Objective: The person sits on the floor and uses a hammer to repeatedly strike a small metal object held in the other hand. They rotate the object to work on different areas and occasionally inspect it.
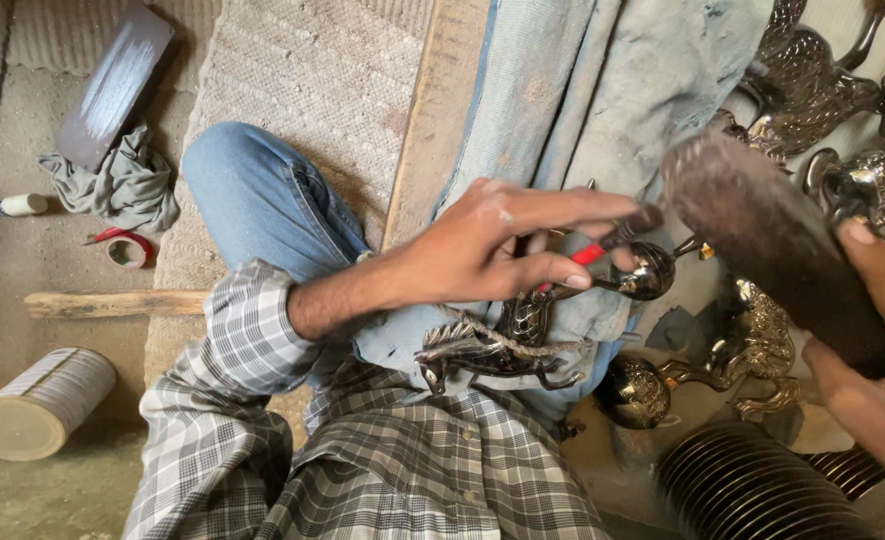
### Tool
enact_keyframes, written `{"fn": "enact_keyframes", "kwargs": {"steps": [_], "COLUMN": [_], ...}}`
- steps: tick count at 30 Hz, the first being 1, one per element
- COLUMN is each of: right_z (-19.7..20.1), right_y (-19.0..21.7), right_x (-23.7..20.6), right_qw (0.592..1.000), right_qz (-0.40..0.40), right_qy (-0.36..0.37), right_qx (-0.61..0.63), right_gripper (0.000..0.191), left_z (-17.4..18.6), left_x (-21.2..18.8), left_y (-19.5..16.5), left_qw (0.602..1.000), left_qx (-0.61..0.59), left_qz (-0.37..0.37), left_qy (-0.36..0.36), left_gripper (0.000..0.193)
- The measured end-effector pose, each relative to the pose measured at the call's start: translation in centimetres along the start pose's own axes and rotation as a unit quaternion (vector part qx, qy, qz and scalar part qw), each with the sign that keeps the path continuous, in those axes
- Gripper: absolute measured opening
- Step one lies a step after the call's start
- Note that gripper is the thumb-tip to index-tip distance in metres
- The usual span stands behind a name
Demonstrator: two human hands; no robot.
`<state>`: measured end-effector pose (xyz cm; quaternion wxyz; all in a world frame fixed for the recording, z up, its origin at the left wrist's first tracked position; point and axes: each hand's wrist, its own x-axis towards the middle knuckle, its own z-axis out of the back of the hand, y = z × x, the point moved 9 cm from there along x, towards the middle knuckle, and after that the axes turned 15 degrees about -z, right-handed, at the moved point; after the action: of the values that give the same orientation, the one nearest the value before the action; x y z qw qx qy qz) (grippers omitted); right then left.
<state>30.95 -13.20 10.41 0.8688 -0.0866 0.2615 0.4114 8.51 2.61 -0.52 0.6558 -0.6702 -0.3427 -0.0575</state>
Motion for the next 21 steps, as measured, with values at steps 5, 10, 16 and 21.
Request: {"fn": "enact_keyframes", "kwargs": {"steps": [5, 10, 16, 21], "right_z": [-0.9, -4.8, -4.6, -4.0], "right_y": [-2.8, -10.7, -10.5, -7.9], "right_x": [-3.2, -5.3, -6.7, -5.5], "right_qw": [0.99, 0.986, 0.97, 0.975], "right_qz": [0.086, -0.153, -0.111, -0.085], "right_qy": [-0.114, -0.043, -0.107, -0.104], "right_qx": [0.004, -0.047, 0.188, 0.175], "right_gripper": [0.063, 0.016, 0.028, 0.043], "left_z": [-0.8, -1.5, -2.0, -1.3], "left_x": [1.6, 2.6, 2.5, 1.3], "left_y": [-0.5, -0.2, -0.2, -0.2], "left_qw": [0.99, 0.972, 0.971, 0.983], "left_qx": [-0.067, -0.12, -0.07, -0.101], "left_qz": [-0.057, -0.078, -0.109, -0.053], "left_qy": [0.11, 0.188, 0.202, 0.142], "left_gripper": [0.053, 0.057, 0.058, 0.057]}}
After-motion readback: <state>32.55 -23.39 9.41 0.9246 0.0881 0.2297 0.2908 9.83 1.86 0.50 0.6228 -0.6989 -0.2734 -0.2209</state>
